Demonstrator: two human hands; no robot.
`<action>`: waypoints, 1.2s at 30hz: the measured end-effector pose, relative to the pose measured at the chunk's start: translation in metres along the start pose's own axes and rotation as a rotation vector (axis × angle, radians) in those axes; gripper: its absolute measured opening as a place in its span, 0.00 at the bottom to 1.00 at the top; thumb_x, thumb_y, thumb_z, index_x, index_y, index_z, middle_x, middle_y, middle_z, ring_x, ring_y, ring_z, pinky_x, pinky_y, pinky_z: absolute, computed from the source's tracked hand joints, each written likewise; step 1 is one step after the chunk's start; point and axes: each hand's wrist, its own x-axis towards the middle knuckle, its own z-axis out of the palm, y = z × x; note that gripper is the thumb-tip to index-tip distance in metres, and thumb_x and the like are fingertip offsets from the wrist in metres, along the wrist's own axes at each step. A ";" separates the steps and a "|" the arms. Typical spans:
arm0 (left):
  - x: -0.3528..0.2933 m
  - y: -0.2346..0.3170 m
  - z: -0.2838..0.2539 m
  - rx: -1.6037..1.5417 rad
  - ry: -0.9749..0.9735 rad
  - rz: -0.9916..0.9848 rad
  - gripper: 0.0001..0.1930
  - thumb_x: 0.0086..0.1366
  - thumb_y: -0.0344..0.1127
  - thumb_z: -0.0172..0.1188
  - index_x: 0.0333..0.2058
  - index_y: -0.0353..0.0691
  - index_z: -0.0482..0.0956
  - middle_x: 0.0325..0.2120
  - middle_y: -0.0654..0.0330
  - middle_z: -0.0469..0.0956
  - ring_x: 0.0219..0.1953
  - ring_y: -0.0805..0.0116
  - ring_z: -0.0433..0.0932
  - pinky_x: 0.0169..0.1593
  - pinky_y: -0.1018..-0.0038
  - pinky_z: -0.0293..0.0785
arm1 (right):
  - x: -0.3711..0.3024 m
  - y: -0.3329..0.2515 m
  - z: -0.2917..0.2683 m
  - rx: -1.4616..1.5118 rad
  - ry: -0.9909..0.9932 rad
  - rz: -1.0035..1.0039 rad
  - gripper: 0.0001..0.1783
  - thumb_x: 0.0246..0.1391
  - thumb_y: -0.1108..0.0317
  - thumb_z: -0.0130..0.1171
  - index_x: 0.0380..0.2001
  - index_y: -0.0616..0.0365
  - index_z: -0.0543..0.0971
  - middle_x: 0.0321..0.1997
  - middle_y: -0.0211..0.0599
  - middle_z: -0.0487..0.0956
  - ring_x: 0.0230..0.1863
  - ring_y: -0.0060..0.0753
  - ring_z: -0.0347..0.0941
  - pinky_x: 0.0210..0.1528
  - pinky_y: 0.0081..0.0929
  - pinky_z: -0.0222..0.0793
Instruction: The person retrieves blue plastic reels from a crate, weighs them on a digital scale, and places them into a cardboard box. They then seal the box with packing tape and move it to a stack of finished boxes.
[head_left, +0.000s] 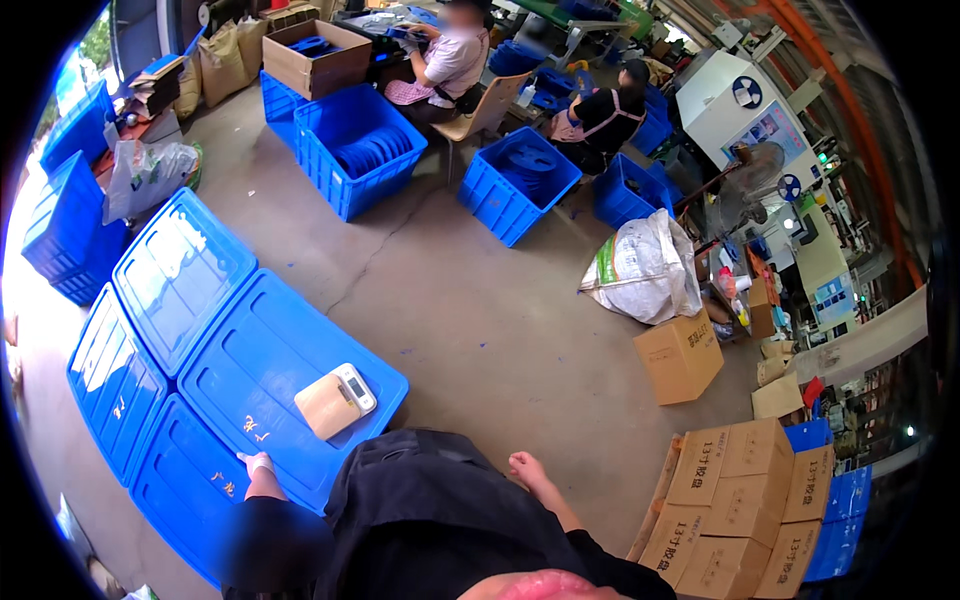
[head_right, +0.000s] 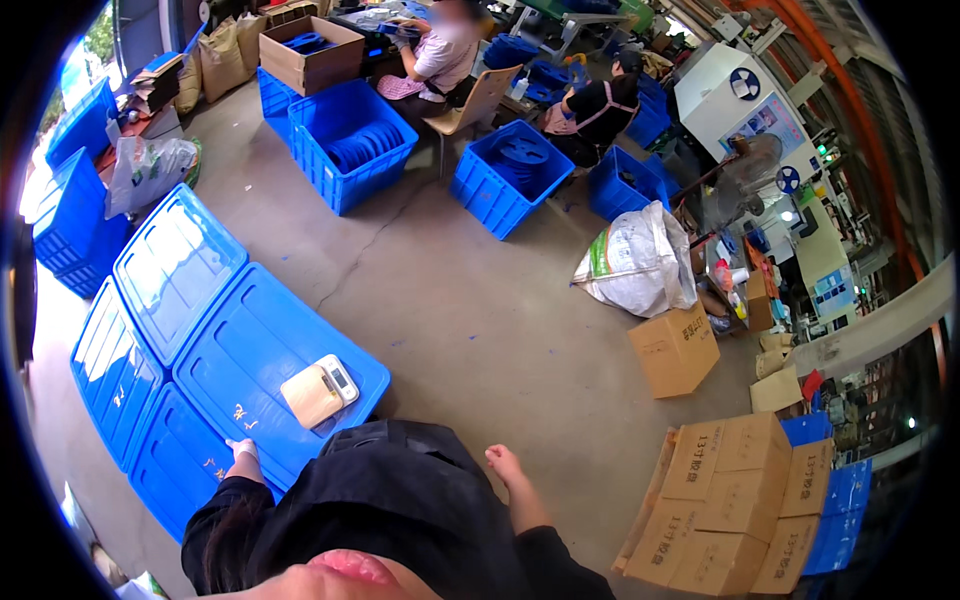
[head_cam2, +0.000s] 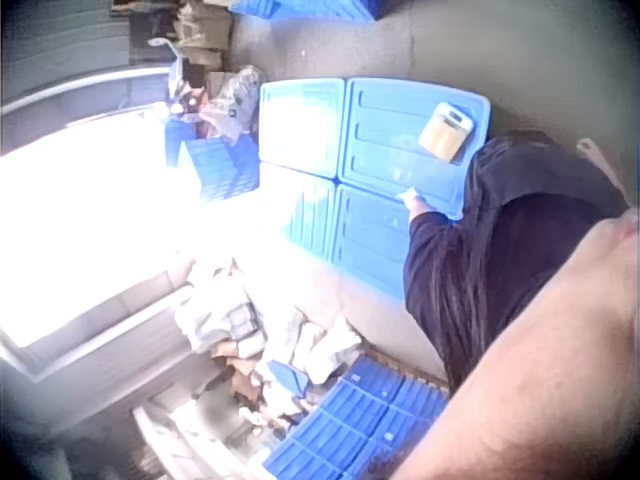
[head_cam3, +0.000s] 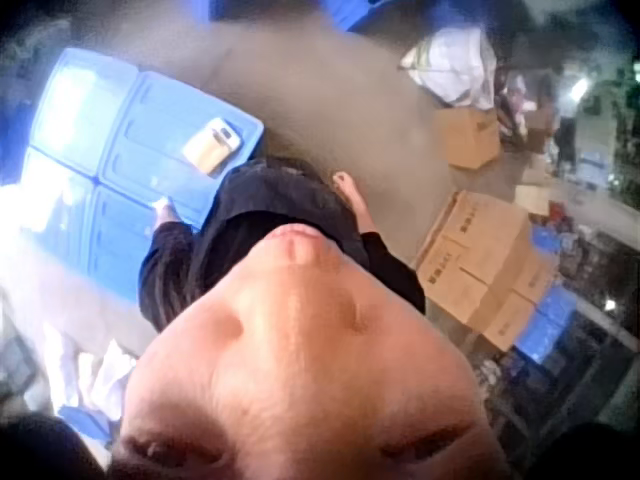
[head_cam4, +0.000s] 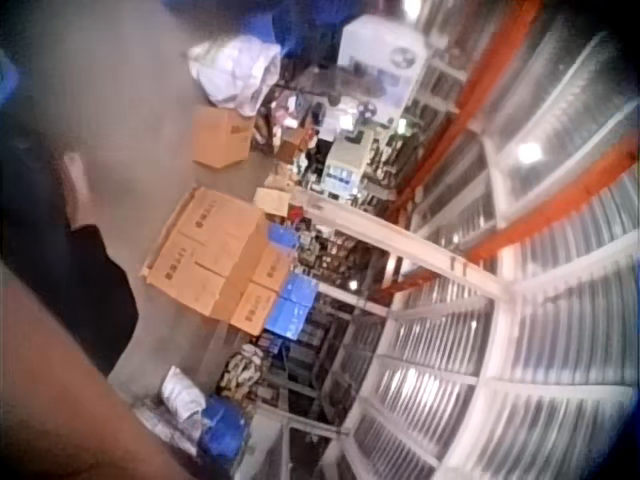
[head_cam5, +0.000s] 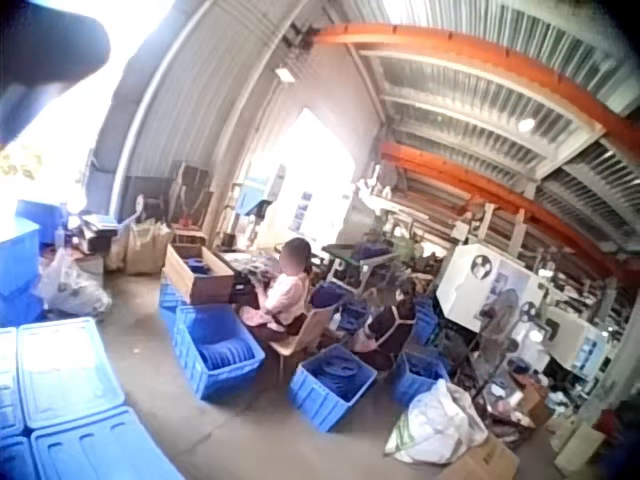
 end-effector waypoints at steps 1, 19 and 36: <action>-0.002 0.000 0.002 0.133 -0.004 0.120 0.35 0.66 0.54 0.46 0.66 0.47 0.49 0.44 0.49 0.75 0.46 0.59 0.74 0.53 0.65 0.68 | 0.000 0.008 -0.001 0.030 -0.001 -0.010 0.16 0.57 0.59 0.59 0.44 0.57 0.76 0.37 0.31 0.78 0.31 0.22 0.74 0.37 0.23 0.71; -0.088 -0.001 0.051 0.486 -0.240 0.657 0.45 0.55 0.33 0.56 0.69 0.41 0.41 0.38 0.50 0.79 0.33 0.60 0.77 0.41 0.66 0.72 | -0.042 -0.017 0.008 -0.124 0.062 0.043 0.19 0.58 0.59 0.57 0.48 0.58 0.75 0.41 0.35 0.79 0.36 0.27 0.76 0.39 0.27 0.72; -0.178 -0.030 0.047 0.419 -0.222 0.800 0.40 0.56 0.45 0.58 0.63 0.32 0.54 0.40 0.39 0.78 0.44 0.43 0.78 0.47 0.58 0.73 | -0.023 0.033 -0.021 -0.018 -0.107 -0.021 0.17 0.60 0.61 0.56 0.48 0.59 0.74 0.32 0.29 0.78 0.30 0.20 0.71 0.31 0.20 0.66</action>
